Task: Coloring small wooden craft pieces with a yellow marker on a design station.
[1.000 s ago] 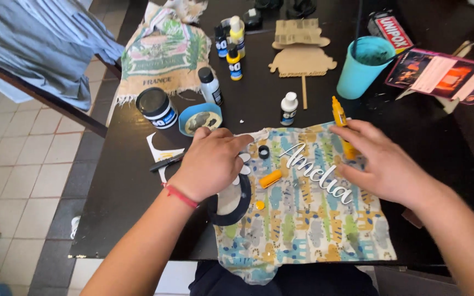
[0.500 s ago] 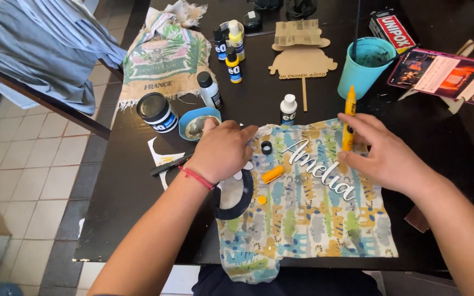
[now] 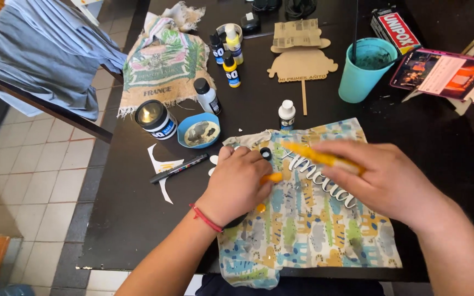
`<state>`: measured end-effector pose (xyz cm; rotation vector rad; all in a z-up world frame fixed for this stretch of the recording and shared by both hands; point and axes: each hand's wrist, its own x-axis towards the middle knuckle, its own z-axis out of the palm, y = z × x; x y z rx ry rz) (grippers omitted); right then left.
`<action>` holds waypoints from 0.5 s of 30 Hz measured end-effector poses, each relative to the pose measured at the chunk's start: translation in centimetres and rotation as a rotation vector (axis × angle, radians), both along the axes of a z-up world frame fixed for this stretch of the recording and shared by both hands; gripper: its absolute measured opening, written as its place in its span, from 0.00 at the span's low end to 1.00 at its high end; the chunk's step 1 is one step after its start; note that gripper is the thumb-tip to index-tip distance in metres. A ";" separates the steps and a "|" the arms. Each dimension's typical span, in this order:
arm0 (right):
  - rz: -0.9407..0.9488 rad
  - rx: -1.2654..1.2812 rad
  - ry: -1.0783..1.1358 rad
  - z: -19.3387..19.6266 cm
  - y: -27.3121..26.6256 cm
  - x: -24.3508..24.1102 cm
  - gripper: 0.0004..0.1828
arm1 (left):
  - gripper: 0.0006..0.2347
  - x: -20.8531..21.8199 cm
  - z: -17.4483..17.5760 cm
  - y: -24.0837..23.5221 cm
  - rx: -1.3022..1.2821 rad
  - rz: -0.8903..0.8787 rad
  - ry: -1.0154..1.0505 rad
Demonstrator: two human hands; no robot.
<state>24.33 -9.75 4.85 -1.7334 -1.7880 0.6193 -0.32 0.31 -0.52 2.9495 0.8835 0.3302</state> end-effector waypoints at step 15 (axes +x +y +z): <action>0.215 0.152 0.056 -3.9 -4.7 0.4 0.21 | 0.07 -2.3 2.8 -2.4 0.024 -0.313 -0.380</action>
